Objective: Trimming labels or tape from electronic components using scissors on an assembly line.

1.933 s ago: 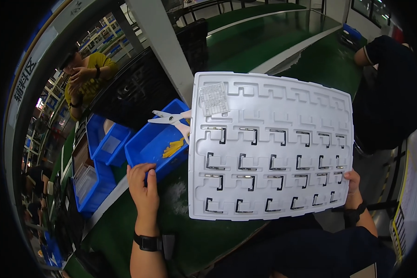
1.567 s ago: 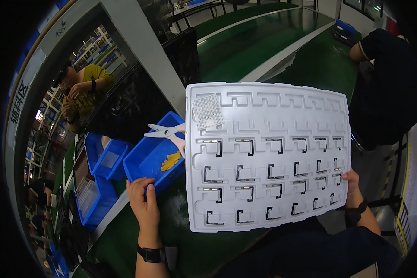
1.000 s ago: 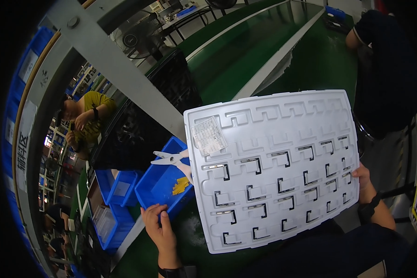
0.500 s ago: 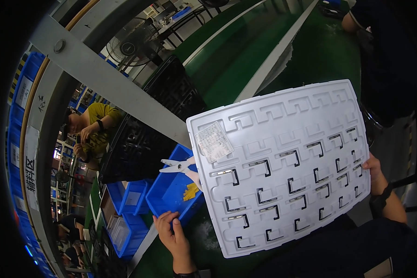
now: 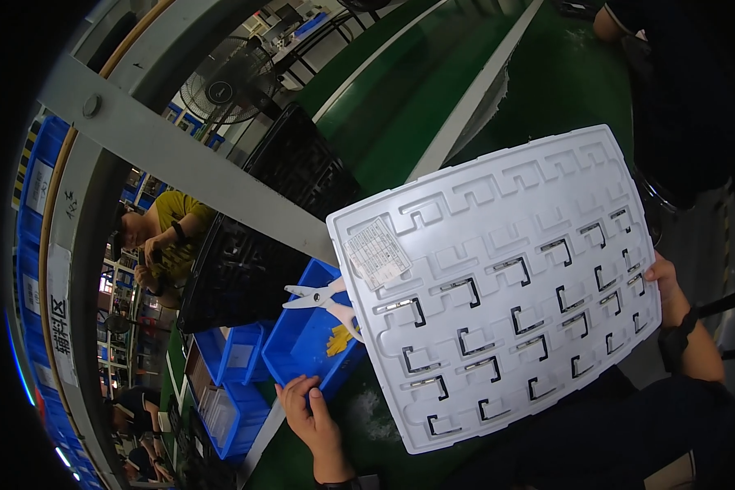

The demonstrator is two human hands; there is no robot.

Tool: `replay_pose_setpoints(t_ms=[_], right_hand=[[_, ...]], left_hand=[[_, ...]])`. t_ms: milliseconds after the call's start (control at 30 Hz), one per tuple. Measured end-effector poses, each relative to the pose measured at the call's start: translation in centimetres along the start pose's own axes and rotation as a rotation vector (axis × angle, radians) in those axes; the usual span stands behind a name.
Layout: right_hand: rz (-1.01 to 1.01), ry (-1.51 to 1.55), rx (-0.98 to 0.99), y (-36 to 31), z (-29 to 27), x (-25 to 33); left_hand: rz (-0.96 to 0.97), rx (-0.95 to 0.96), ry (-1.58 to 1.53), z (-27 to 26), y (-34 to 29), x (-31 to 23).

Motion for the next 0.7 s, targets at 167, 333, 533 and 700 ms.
replay_pose_setpoints(t_ms=[167,333,533,700], right_hand=[[0.009,0.031,-0.012,1.0,-0.5,-1.3],[0.010,0.024,-0.004,0.7,0.3,-0.6],[0.014,0.026,-0.012,1.1,-0.6,-0.8],[0.019,0.012,-0.051,1.1,-1.2,-0.8]], left_hand=[[-0.001,-0.008,0.041,-0.5,-0.6,0.3],[0.000,-0.001,0.021,-0.5,-0.5,0.7],[0.000,0.009,0.019,-0.6,-0.3,0.6],[-0.014,0.008,0.012,-0.7,-0.3,0.6]])
Point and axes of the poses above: each hand's wrist, its own y-axis towards the middle knuckle, its own z-axis out of the palm, x = y × z, the point moved 5 cm from there along y, towards the middle knuckle, and after that the axes turned 1 degree about -x, right-handed, at the moved point
